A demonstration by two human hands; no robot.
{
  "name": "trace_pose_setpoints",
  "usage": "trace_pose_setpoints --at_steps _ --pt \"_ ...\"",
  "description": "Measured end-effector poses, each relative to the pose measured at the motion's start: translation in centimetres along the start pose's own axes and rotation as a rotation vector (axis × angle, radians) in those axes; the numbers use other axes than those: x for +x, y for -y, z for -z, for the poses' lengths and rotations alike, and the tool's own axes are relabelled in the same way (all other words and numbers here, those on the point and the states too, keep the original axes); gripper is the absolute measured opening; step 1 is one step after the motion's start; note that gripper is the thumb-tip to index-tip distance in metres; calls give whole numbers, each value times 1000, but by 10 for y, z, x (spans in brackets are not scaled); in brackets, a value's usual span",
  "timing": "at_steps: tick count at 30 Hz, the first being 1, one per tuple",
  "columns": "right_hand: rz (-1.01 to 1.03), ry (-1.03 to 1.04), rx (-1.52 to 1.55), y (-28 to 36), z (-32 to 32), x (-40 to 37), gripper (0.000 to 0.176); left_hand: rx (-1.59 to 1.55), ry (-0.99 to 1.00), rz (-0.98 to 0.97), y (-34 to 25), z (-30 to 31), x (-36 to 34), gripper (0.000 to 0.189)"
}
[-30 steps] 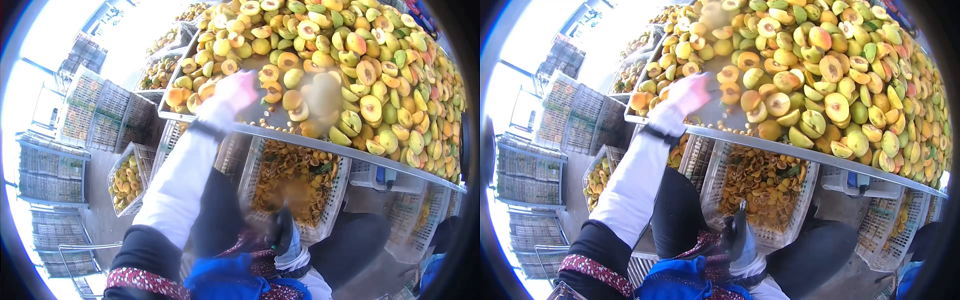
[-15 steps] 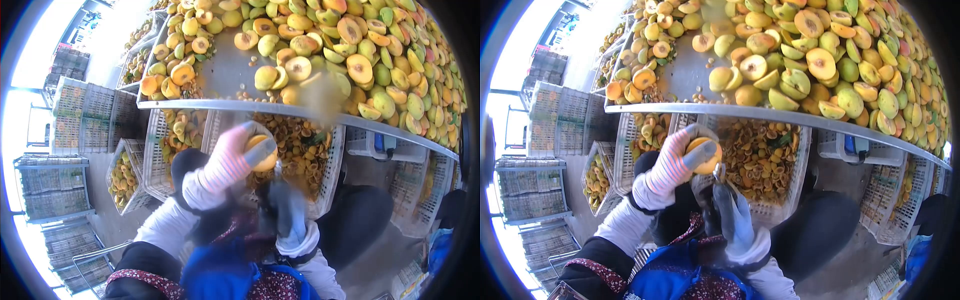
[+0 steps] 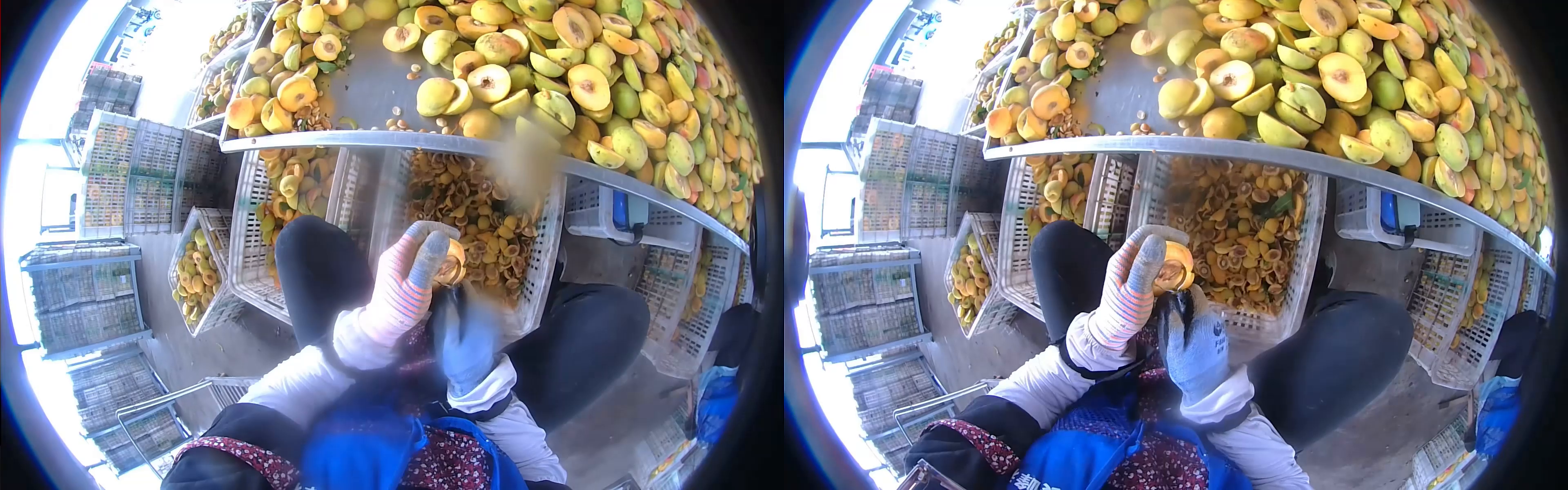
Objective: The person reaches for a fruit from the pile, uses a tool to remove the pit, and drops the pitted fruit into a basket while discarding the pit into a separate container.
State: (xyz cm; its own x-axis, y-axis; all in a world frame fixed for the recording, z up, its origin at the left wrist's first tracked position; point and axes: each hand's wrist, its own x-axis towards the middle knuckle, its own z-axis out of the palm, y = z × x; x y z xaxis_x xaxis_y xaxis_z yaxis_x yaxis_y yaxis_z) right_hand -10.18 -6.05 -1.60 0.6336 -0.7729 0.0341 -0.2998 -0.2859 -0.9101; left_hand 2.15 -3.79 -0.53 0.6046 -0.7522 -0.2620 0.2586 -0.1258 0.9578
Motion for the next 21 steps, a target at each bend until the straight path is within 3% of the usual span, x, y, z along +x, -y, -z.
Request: trace_pose_setpoints --at_steps 5,7,12,15,19,21 --pt "326 -122 -324 -23 -14 -19 28 95 31 39 1 2 -4 34" --pt "230 -87 -144 -34 -23 -27 26 123 87 96 -1 4 -3 32" --pt "-366 224 613 -7 0 -19 27 317 275 159 -15 15 10 26" --pt "-722 390 1018 -6 3 -14 33 341 205 43 -7 11 7 24" --pt "-987 514 1334 -23 -5 -17 38 317 132 -25 8 12 3 23" --pt "-1036 523 1315 -23 -4 -16 40 392 143 1 4 11 7 22"
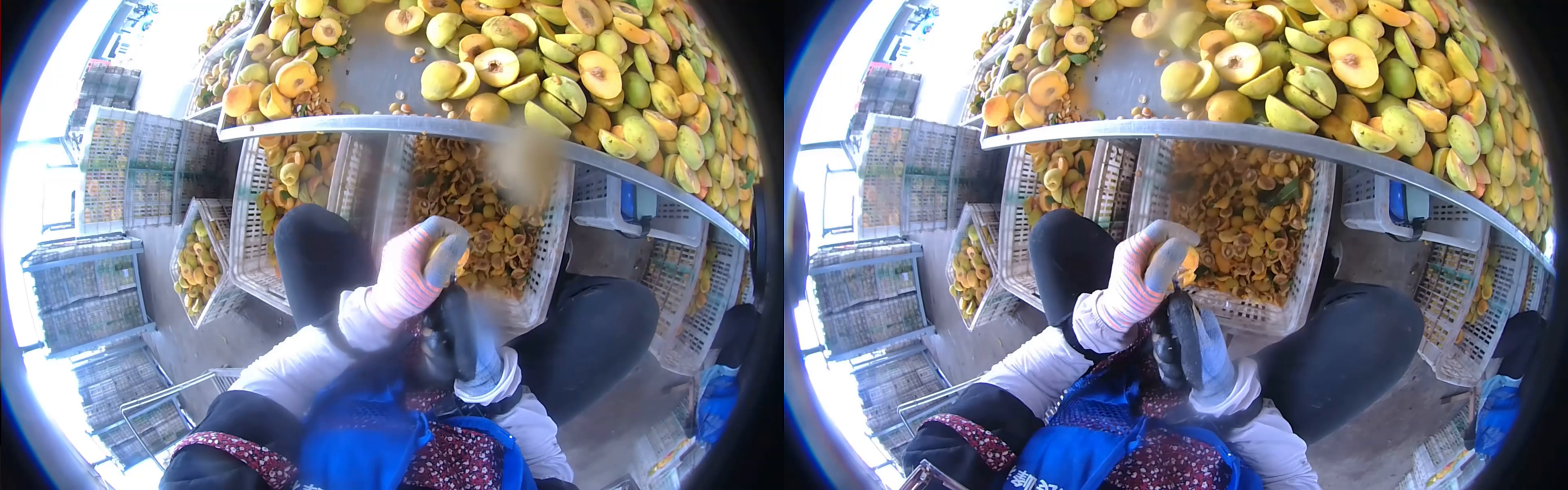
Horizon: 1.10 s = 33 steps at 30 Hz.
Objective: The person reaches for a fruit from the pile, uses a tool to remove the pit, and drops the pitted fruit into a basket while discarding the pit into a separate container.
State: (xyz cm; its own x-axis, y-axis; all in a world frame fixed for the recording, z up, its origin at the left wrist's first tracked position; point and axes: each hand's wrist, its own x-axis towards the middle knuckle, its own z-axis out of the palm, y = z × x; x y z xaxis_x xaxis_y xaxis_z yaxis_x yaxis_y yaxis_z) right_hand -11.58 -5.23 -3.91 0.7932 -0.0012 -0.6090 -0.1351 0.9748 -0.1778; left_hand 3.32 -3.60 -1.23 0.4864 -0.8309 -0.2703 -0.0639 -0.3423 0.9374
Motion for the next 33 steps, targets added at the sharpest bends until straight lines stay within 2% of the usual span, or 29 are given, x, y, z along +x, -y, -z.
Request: trace_pose_setpoints --at_steps 1,4,6,8,10,11,13,15,16,18,21,22,24,26,27,30,33 --pt "21 -52 -77 3 -6 -3 41 36 7 19 -1 1 -1 22" --pt "-13 32 14 3 -4 1 42 137 -50 -77 2 2 -6 20" --pt "-83 274 233 4 2 2 37 189 -57 -180 2 6 -5 20" --pt "-160 628 489 12 9 4 28 225 -68 -218 2 7 -6 20" --pt "-191 345 373 14 0 -1 37 240 -69 -192 1 4 -6 20" --pt "-205 202 313 14 -4 -2 42 137 -22 -81 3 4 -4 21" --pt "227 -64 -326 1 -4 2 43 -71 74 143 9 4 0 21" --pt "481 -217 -690 -6 -5 4 43 -60 -26 28 11 -1 -3 18" --pt "516 -242 -730 -9 -6 3 43 -33 -49 -15 10 0 -6 18" --pt "381 -221 -606 -8 -11 1 43 -101 -77 -58 7 -1 -9 19" --pt "-16 -49 -73 5 -18 -4 41 -316 -54 -45 8 -5 -10 21" --pt "-74 33 130 3 -7 -2 38 -338 -23 -35 9 -6 -8 22" --pt "-130 198 325 9 -5 -4 38 -409 63 25 14 -3 -6 21" --pt "-120 362 312 20 -11 -8 42 -447 86 44 12 -3 -5 21" --pt "-155 408 377 19 -9 -6 44 -465 102 56 12 -3 -4 21" --pt "-245 517 564 15 -5 -2 47 -374 176 64 17 4 -3 37" --pt "-284 551 703 14 -7 -4 47 -305 245 79 21 9 1 38"
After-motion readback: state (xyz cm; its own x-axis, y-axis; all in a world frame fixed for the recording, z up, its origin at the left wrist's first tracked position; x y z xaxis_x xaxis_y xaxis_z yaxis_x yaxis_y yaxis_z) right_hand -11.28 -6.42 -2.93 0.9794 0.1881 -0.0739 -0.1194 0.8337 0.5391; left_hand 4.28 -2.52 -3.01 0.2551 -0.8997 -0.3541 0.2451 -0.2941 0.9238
